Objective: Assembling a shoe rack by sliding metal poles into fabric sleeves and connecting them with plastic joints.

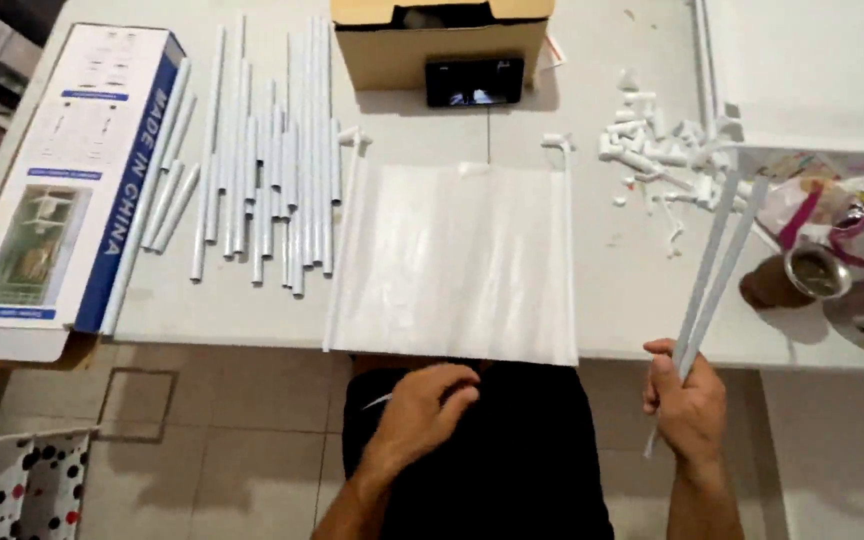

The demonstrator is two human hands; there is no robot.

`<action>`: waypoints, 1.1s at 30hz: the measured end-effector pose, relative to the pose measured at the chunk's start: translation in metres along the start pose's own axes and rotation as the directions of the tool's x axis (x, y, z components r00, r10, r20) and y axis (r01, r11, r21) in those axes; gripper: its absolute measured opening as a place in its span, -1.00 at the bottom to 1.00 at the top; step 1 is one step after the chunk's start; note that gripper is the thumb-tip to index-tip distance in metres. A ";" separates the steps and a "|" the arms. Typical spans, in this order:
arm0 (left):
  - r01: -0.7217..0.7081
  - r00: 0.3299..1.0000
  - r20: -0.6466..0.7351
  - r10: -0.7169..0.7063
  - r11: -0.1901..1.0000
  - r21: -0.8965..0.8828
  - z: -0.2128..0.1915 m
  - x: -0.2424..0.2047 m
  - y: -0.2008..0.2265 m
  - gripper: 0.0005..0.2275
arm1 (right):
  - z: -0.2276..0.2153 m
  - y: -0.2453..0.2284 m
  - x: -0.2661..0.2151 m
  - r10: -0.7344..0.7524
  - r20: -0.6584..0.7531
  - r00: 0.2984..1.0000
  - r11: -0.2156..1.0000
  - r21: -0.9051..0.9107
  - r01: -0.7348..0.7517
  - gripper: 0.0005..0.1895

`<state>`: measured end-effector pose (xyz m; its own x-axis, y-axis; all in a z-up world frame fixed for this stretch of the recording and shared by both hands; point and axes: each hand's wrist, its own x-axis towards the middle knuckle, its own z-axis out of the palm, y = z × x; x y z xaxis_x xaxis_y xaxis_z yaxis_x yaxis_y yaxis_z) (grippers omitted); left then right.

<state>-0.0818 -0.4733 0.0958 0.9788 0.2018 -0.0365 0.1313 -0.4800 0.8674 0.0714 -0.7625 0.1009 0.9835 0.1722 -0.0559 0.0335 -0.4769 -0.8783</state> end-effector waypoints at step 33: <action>0.585 0.780 -0.255 -0.571 0.810 -0.025 -0.093 0.005 -0.058 -0.50 | 0.005 0.008 0.034 0.233 0.109 0.966 0.758 -0.643 -0.110 -0.68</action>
<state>-0.0989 -0.3651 0.0912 0.6480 0.6497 -0.3973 0.6754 -0.2491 0.6941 0.1043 -0.7558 0.0892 0.9388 0.1497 -0.3102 0.0321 -0.9347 -0.3541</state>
